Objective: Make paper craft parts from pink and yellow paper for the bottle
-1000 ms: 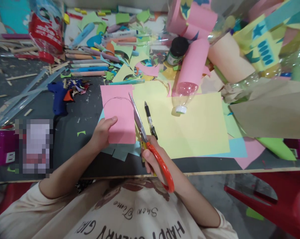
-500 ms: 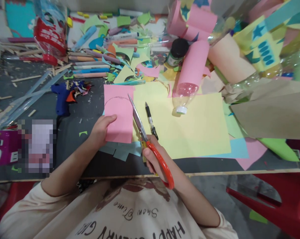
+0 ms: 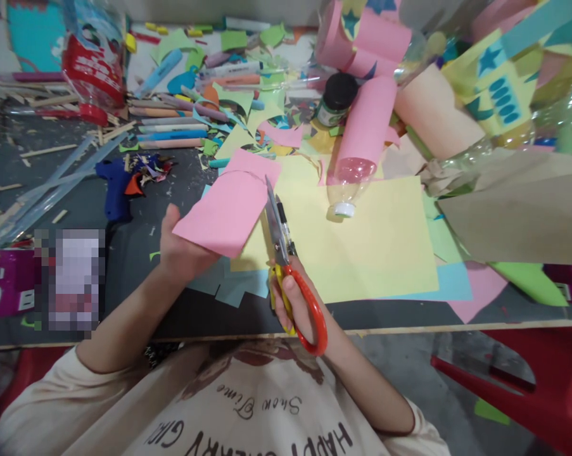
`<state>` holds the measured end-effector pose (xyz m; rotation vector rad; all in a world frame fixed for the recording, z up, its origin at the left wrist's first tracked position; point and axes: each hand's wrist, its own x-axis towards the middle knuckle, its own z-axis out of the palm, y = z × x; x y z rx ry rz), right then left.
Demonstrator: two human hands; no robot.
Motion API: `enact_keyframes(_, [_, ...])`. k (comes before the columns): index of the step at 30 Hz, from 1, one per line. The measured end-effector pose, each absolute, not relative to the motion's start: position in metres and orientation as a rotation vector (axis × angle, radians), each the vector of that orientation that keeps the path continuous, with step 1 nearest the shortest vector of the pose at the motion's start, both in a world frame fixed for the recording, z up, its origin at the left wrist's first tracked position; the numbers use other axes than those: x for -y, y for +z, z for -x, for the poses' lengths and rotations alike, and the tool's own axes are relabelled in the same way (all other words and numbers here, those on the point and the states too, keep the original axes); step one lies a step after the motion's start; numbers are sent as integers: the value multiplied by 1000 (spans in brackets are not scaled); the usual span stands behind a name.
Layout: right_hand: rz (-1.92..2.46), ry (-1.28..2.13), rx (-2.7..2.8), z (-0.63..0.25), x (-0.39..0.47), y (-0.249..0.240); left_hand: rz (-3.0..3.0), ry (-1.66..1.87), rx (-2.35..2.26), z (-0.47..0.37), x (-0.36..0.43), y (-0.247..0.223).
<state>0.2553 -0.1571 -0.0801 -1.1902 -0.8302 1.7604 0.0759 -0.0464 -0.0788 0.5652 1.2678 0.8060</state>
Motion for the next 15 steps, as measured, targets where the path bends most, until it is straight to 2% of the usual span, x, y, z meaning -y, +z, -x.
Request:
enact_keyframes(5, [1149,1696,743,-237,157,-78,-813,906,-831,-76,60,-100])
enact_keyframes(10, [1120,1659,724,-228,159,-79,-954,778,-773,-72,65,-115])
enact_keyframes(15, [1070,1679,727,-225,161,-86,-992,721,-868,-74,64,-102])
